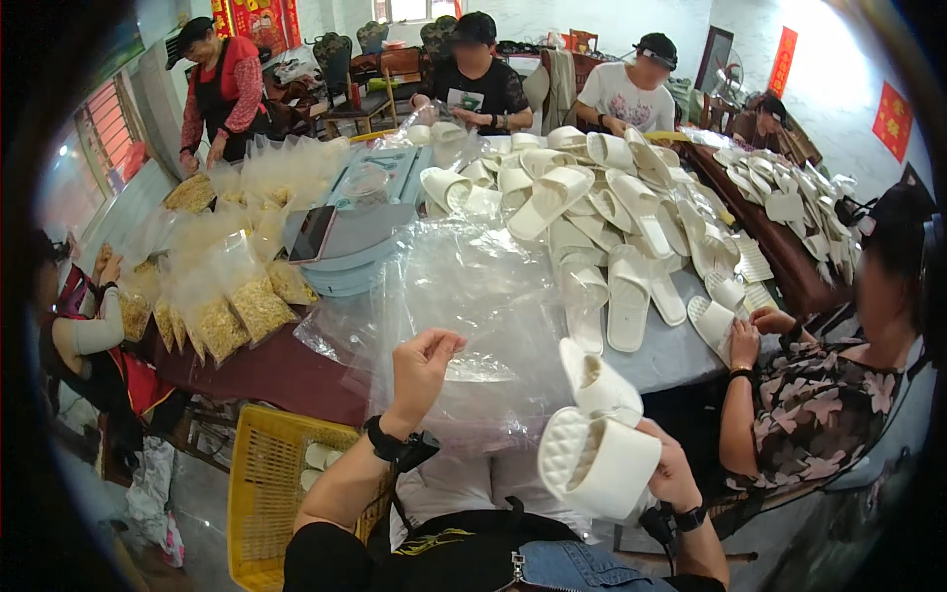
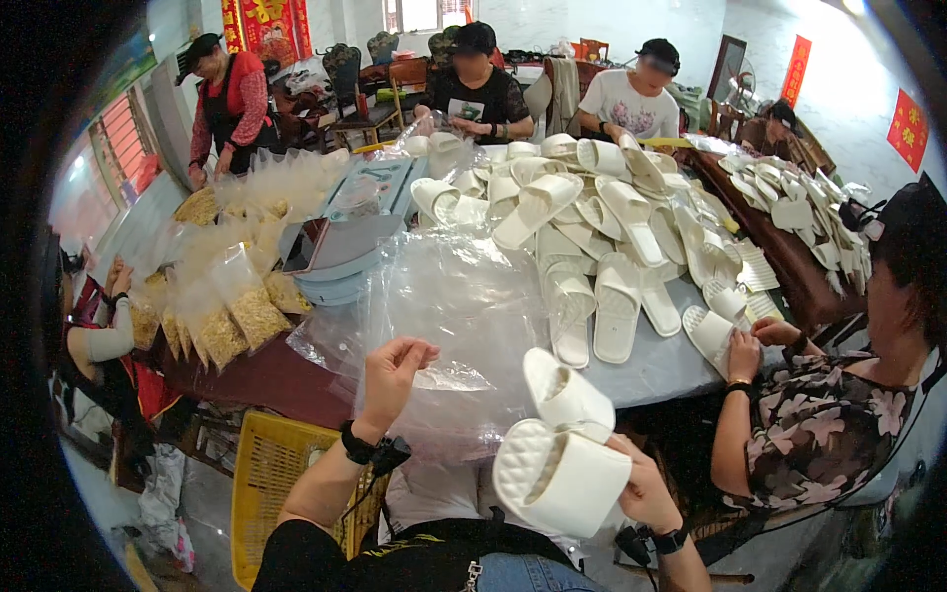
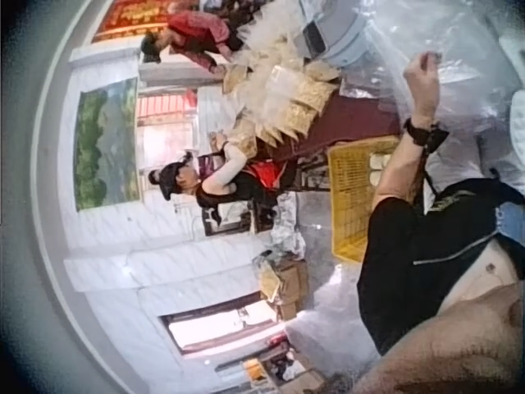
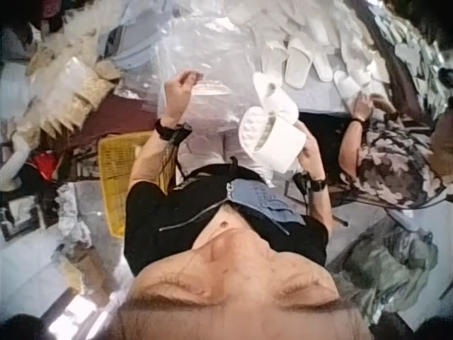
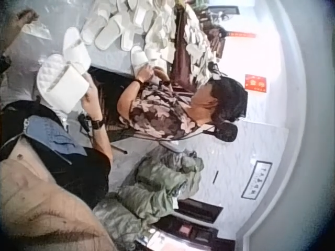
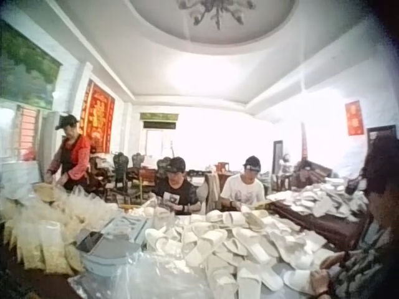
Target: The recorder is picking up pairs of white slippers, placing them into plastic bags, and then putting the bagged slippers into a yellow plastic crate.
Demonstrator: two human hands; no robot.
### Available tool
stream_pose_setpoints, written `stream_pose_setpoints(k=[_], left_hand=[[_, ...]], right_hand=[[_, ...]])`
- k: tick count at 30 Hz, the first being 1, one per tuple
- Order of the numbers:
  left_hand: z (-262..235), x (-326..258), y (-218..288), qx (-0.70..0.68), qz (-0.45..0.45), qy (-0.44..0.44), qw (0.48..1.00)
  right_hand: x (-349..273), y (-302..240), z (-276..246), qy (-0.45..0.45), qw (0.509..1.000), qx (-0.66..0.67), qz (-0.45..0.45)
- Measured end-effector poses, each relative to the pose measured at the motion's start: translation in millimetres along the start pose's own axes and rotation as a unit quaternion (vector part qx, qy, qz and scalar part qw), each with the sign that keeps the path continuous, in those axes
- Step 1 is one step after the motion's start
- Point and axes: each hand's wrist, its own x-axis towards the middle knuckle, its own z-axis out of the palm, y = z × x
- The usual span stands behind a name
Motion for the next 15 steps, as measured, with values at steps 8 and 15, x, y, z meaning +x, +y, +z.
stream_pose_setpoints(k=[8, 15], left_hand=[[15, -34, 28, 0.170, 0.206, -0.010, 0.964], [19, -46, 49, 0.290, 0.309, -0.025, 0.905]], right_hand=[[51, 5, 35, -0.088, 0.982, -0.140, -0.095], [81, 10, 62, -0.057, 0.976, -0.201, -0.066]])
